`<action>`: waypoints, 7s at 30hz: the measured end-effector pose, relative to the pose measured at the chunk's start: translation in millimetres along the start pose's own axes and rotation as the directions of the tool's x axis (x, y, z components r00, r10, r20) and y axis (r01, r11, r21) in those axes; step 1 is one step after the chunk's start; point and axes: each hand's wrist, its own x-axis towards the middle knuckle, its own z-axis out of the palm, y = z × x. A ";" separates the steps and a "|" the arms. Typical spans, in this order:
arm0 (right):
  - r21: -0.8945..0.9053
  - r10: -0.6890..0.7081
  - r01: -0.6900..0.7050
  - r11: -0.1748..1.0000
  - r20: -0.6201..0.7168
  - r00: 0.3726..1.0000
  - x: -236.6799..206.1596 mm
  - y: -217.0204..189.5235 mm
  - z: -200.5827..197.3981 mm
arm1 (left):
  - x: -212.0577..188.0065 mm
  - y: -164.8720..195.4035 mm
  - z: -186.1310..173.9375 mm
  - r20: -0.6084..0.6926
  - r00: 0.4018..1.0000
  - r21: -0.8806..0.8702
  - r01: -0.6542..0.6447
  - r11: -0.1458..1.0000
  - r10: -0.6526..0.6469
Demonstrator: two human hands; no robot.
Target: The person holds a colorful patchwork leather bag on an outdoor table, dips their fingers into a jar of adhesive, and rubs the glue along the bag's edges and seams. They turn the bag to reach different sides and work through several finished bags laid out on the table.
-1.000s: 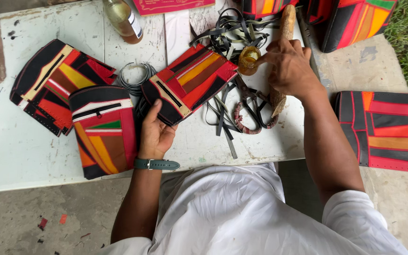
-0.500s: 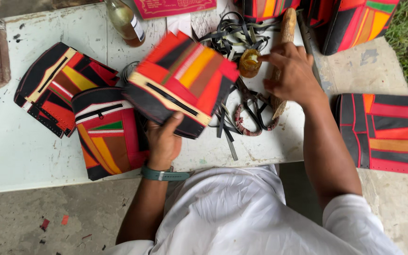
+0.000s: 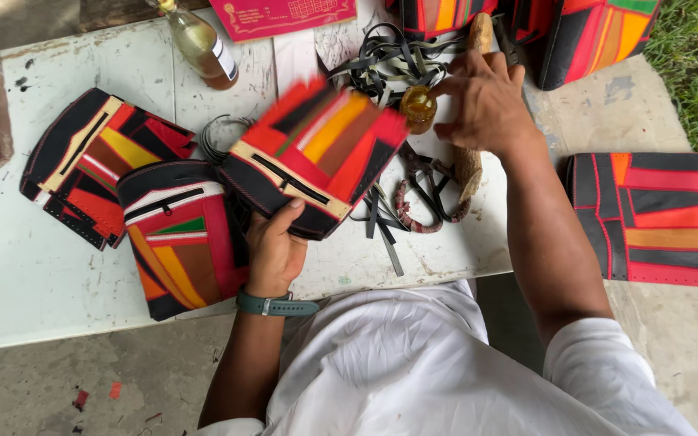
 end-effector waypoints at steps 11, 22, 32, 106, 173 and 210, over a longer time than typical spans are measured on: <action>0.773 0.002 0.341 0.535 -0.405 0.914 -102.9 -28.4 -30.1 | -5.3 -8.5 -22.3 -0.013 0.964 -0.513 0.220 0.830 -0.265; 0.474 -0.094 0.330 0.816 -0.455 0.885 -85.8 -58.3 -50.5 | -15.8 -9.2 2.3 0.015 0.952 -0.489 0.273 0.829 -0.305; 0.223 -0.223 0.349 0.910 -0.445 0.867 -100.4 -74.5 -54.5 | -15.8 -8.2 1.6 0.014 0.960 -0.501 0.249 0.829 -0.280; 0.491 -0.382 0.407 0.770 -0.156 0.911 -110.0 -125.4 -59.2 | 2.5 -15.3 31.5 0.053 0.988 -0.420 0.155 0.894 -0.147; 0.582 -0.221 0.316 0.749 -0.231 0.948 -58.3 -64.4 -53.8 | 9.8 9.2 26.2 -0.030 0.999 -0.367 -0.001 0.930 -0.011; -0.201 -0.141 0.113 0.973 -0.130 0.981 30.0 -17.0 22.7 | 19.8 1.2 19.4 -0.007 0.991 -0.492 0.111 0.863 -0.132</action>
